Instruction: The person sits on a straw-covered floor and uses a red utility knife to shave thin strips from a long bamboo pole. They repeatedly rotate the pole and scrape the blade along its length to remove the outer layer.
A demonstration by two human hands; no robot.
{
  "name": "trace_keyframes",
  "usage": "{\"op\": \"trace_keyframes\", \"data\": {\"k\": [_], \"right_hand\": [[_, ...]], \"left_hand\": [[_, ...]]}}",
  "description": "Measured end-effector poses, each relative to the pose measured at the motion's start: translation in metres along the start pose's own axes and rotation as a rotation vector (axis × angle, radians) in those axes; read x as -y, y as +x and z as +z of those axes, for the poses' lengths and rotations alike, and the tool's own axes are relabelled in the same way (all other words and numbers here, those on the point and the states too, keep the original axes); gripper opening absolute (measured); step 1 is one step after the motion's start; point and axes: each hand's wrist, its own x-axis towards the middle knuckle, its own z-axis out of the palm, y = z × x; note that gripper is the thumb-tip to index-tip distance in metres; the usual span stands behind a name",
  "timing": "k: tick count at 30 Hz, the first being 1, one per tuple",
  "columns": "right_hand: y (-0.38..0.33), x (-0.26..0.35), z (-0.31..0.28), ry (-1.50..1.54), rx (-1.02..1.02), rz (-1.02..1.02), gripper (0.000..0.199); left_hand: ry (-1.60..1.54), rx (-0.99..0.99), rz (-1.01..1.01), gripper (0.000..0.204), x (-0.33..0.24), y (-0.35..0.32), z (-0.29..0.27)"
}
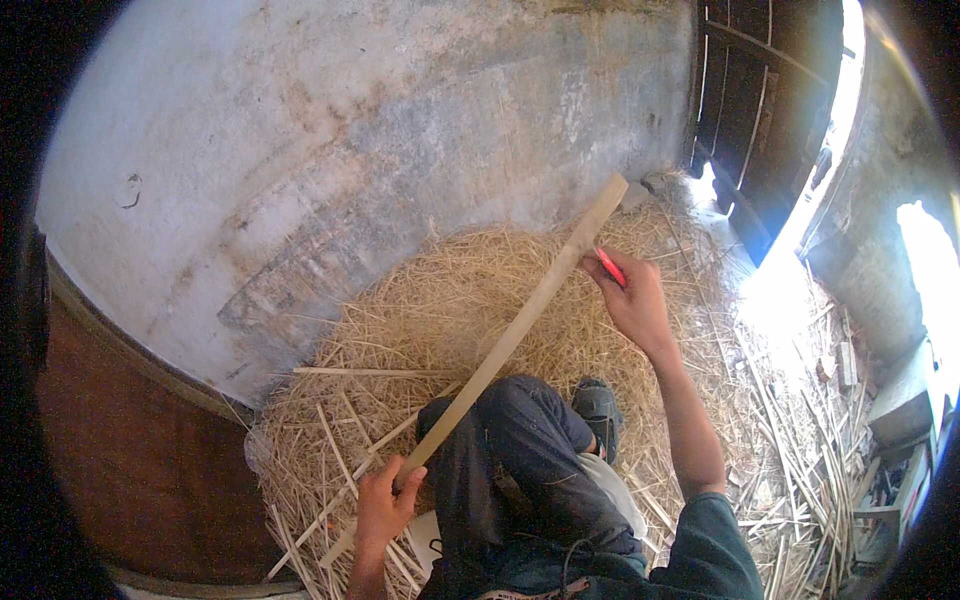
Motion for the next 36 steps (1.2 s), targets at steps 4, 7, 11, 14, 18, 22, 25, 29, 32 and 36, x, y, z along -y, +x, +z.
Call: {"op": "trace_keyframes", "data": {"k": [4, 7, 11, 14, 18, 22, 25, 29, 32, 36], "right_hand": [[0.003, -0.004, -0.008, 0.080, 0.086, -0.010, 0.023], [0.003, -0.006, -0.010, 0.071, 0.135, 0.012, 0.023], [-0.001, -0.008, -0.016, 0.319, 0.158, 0.154, 0.025], [-0.003, -0.016, -0.026, 0.438, 0.144, 0.361, 0.026], [0.004, -0.028, -0.025, 0.257, 0.067, 0.195, 0.030], [0.004, -0.014, -0.021, -0.205, -0.076, -0.106, 0.033], [-0.006, 0.000, -0.018, 0.117, -0.090, 0.059, 0.035], [-0.022, 0.031, -0.007, 0.406, 0.150, 0.189, 0.039], [-0.030, 0.055, 0.009, 0.547, 0.320, 0.227, 0.041], [-0.037, 0.068, 0.019, 0.708, 0.298, 0.292, 0.043]], "left_hand": [[-0.044, 0.059, -0.002, 0.037, 0.009, 0.002, -0.007], [-0.131, 0.069, -0.026, 0.044, 0.010, 0.002, -0.008], [-0.163, 0.107, -0.015, 0.042, 0.012, 0.004, -0.011], [-0.259, 0.137, -0.051, 0.046, 0.018, 0.004, -0.010], [-0.502, 0.230, -0.195, 0.059, 0.025, 0.006, -0.006], [-0.733, 0.348, -0.346, 0.066, 0.024, 0.007, -0.010], [-0.775, 0.411, -0.404, 0.067, 0.010, 0.012, -0.016], [-0.873, 0.558, -0.355, 0.062, -0.007, 0.024, -0.016], [-0.926, 0.592, -0.305, 0.055, -0.022, 0.028, -0.010], [-0.892, 0.638, -0.233, 0.049, -0.024, 0.033, -0.005]]}}
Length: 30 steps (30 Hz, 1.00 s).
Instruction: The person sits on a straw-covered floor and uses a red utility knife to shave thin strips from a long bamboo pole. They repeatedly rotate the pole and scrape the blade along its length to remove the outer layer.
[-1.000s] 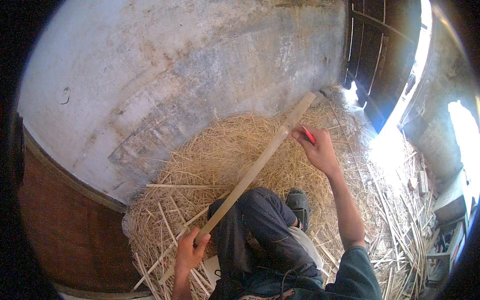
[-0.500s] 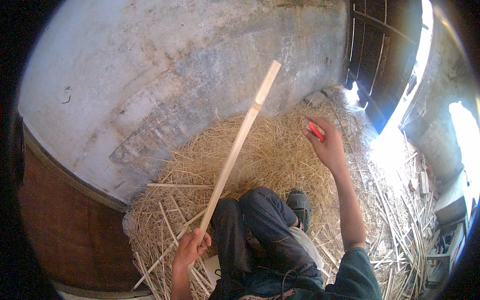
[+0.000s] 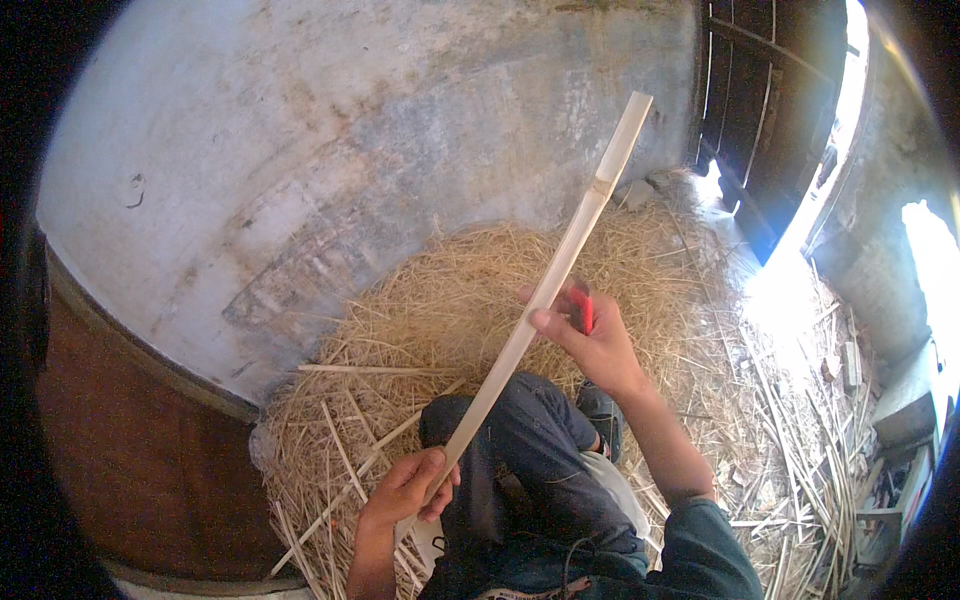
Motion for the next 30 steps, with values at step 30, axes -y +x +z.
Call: {"op": "trace_keyframes", "data": {"k": [30], "right_hand": [[-0.054, -0.011, 0.038, -0.835, -0.006, -0.600, 0.031]], "left_hand": [[0.517, -0.548, 0.406, 0.033, -0.026, 0.013, 0.050]]}}
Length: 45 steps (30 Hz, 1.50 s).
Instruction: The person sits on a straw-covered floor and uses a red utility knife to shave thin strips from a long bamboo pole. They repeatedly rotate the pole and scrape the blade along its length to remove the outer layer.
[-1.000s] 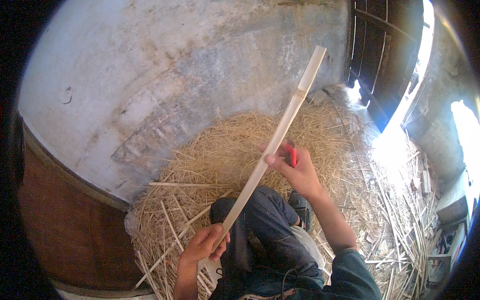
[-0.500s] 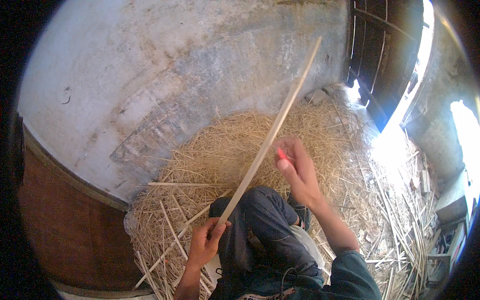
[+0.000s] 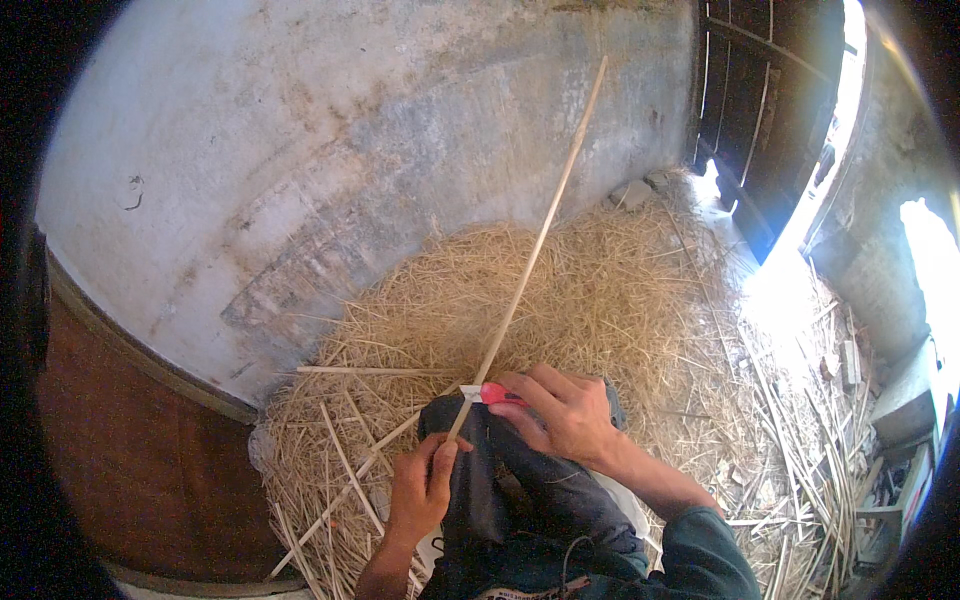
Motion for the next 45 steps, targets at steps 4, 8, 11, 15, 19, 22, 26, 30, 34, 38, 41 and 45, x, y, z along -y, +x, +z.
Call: {"op": "trace_keyframes", "data": {"k": [4, 8, 11, 15, 19, 22, 26, 30, 34, 38, 41, 45], "right_hand": [[0.003, 0.001, -0.003, -0.030, 0.003, -0.002, 0.027], [0.004, -0.016, -0.004, -0.043, -0.086, 0.118, 0.022], [0.023, -0.031, -0.015, -0.072, -0.154, 0.218, 0.020], [0.029, -0.051, -0.022, -0.050, -0.107, 0.242, 0.021], [0.034, -0.074, -0.021, -0.057, -0.087, 0.265, 0.022], [0.047, -0.087, -0.024, -0.065, -0.062, 0.259, 0.022], [0.054, -0.096, -0.018, -0.108, -0.024, 0.206, 0.024], [0.061, -0.109, -0.008, -0.142, -0.042, 0.153, 0.024], [0.063, -0.107, -0.001, -0.153, -0.056, 0.165, 0.023], [0.064, -0.105, 0.007, -0.163, -0.116, 0.166, 0.023], [0.063, -0.103, 0.015, -0.102, -0.145, 0.201, 0.022], [0.060, -0.087, 0.015, 0.114, -0.135, 0.275, 0.021]], "left_hand": [[0.033, -0.024, -0.001, 0.034, 0.000, -0.003, 0.003], [0.149, -0.007, 0.003, 0.028, 0.007, -0.013, 0.002], [0.153, 0.012, -0.049, 0.027, 0.019, -0.023, 0.003], [0.184, 0.037, -0.121, 0.031, 0.026, -0.035, 0.000], [0.188, 0.026, -0.112, 0.039, 0.036, -0.044, -0.001], [0.193, 0.038, -0.160, 0.039, 0.040, -0.055, -0.006], [0.253, 0.076, -0.253, 0.039, 0.039, -0.059, -0.010], [0.175, -0.044, -0.133, 0.030, 0.051, -0.066, -0.003], [0.211, 0.012, -0.212, 0.036, 0.052, -0.071, -0.011], [0.164, 0.026, -0.285, 0.039, 0.056, -0.068, -0.017], [0.079, 0.079, -0.269, 0.033, 0.077, -0.056, -0.030], [0.170, 0.192, -0.261, 0.038, 0.086, -0.037, -0.058]]}}
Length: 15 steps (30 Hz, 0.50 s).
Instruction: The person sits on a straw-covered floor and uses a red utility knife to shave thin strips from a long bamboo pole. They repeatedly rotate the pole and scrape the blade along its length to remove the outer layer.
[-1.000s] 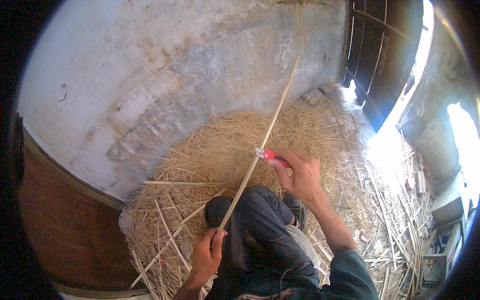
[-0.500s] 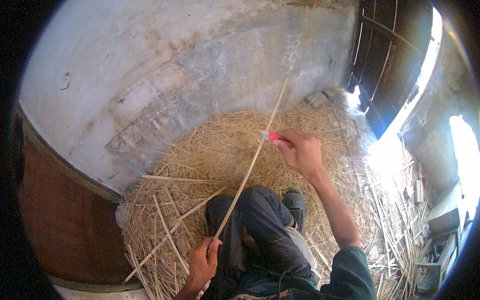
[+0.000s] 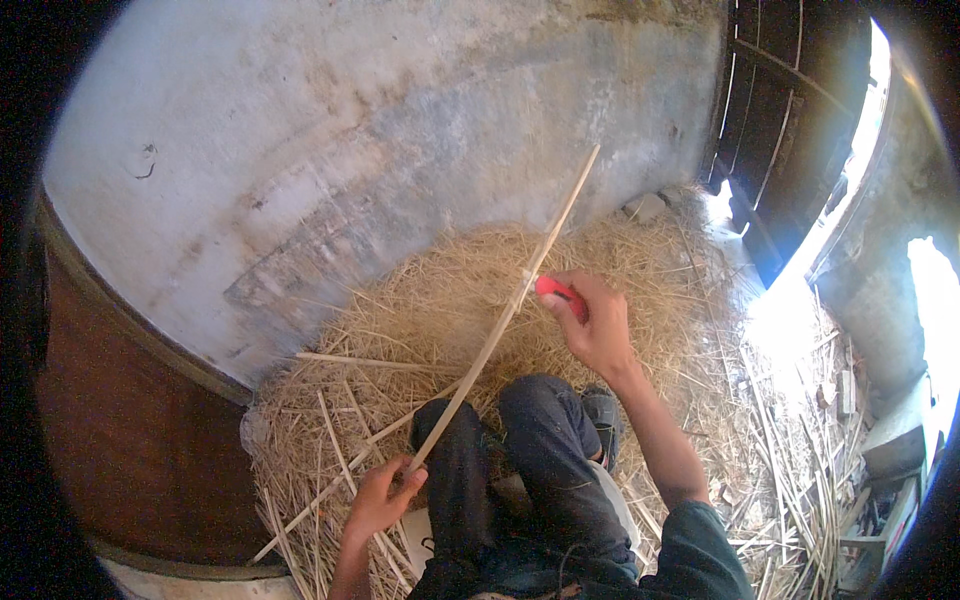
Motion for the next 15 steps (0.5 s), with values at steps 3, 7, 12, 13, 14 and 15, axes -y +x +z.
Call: {"op": "trace_keyframes", "data": {"k": [3, 7, 12, 13, 14, 15], "right_hand": [[-0.005, 0.019, -0.004, 0.035, 0.070, -0.025, 0.023], [-0.015, 0.034, 0.002, 0.132, 0.051, -0.077, 0.024], [-0.024, 0.041, 0.003, 0.137, 0.079, -0.075, 0.025], [-0.024, 0.042, 0.002, 0.137, 0.110, -0.042, 0.025], [-0.024, 0.041, 0.002, 0.189, 0.107, -0.025, 0.024], [-0.023, 0.039, 0.001, 0.242, 0.106, -0.008, 0.024]], "left_hand": [[0.029, 0.031, -0.005, 0.049, -0.010, 0.010, -0.009], [-0.115, -0.191, 0.258, 0.051, -0.042, 0.037, 0.000], [-0.451, -0.170, 0.421, 0.046, -0.082, 0.085, 0.039], [-0.562, -0.132, 0.406, 0.044, -0.088, 0.089, 0.043], [-0.498, -0.167, 0.417, 0.042, -0.088, 0.091, 0.046], [-0.433, -0.202, 0.428, 0.039, -0.085, 0.095, 0.050]]}}
